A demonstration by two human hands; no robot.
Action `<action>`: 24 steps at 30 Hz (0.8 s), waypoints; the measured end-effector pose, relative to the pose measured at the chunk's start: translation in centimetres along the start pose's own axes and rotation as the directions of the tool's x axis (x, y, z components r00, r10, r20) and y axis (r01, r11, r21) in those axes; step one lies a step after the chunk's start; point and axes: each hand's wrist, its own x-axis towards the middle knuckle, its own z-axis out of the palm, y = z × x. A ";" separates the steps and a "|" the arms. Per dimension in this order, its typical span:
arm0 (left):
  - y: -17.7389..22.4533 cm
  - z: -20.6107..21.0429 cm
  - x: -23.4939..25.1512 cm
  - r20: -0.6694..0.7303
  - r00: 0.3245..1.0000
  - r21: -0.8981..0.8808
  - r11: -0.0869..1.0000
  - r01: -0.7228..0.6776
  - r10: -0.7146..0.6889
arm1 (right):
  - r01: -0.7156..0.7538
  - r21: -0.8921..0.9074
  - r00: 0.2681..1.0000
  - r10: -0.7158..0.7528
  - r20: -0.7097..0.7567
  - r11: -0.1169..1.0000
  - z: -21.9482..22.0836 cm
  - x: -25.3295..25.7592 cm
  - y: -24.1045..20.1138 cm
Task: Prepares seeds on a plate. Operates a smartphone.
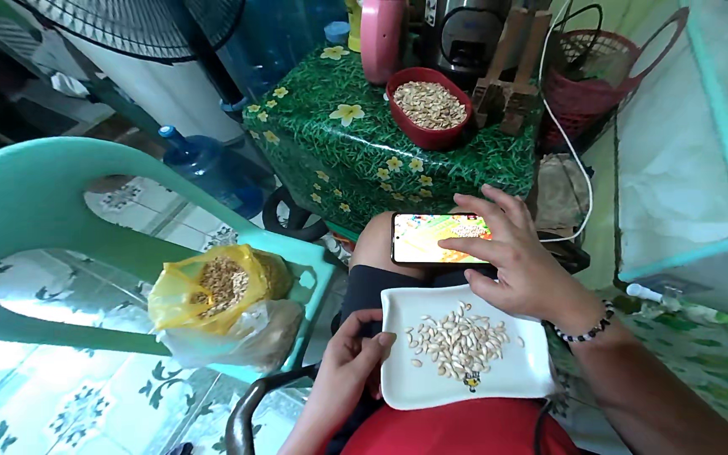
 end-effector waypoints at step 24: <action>0.1 0.0 0.0 -0.001 1.000 -0.004 1.000 0.002 -0.002 | 0.055 0.038 0.997 -0.053 -0.063 0.998 0.1 -1.2 0.6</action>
